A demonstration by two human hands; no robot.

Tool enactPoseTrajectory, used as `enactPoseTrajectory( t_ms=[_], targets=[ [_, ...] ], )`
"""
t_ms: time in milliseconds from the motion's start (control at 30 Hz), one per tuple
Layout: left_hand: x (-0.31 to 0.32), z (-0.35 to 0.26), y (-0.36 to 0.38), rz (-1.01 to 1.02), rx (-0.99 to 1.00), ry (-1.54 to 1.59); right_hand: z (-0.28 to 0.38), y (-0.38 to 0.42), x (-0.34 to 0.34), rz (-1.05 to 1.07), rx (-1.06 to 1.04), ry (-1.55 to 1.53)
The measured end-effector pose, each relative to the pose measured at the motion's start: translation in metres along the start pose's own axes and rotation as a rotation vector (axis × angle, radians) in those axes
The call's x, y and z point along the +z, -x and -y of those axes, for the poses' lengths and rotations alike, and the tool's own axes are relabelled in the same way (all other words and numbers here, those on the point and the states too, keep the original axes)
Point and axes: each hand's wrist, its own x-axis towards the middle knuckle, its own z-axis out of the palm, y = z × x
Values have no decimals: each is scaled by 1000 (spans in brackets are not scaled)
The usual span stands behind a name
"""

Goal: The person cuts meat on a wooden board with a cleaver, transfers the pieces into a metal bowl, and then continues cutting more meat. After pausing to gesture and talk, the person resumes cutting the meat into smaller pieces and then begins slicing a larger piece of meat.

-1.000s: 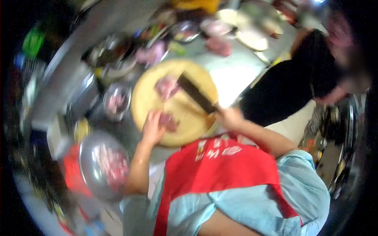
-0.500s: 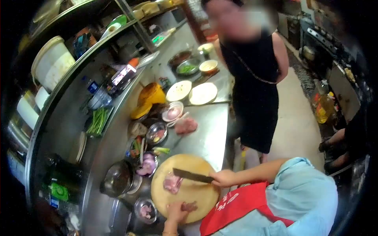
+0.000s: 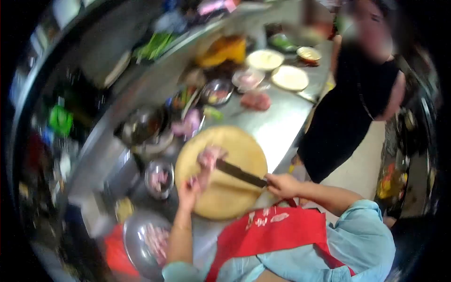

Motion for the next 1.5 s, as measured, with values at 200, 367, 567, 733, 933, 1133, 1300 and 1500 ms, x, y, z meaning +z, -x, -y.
enactPoseTrajectory(
  t_ms=[200,367,567,733,933,1133,1300,1500],
  targets=[
    [1,-31,-1,-165,-149,692,16,-33,-17,304,-74,134],
    [24,-18,7,-129,55,-109,29,-48,-22,56,80,152],
    [33,-16,38,13,345,-1019,9,-5,-10,-68,138,13],
    [32,-31,42,-34,356,-1217,7,-2,-4,-76,197,-90],
    [35,-35,69,-142,330,-1197,37,0,-2,-5,85,-75],
    [42,-33,95,-201,232,-1057,74,-17,5,229,-102,-53],
    [48,-26,110,-228,145,-972,79,-21,8,271,-134,249],
    [52,-15,111,-199,209,-1014,92,-33,25,292,-213,424]
  ],
)
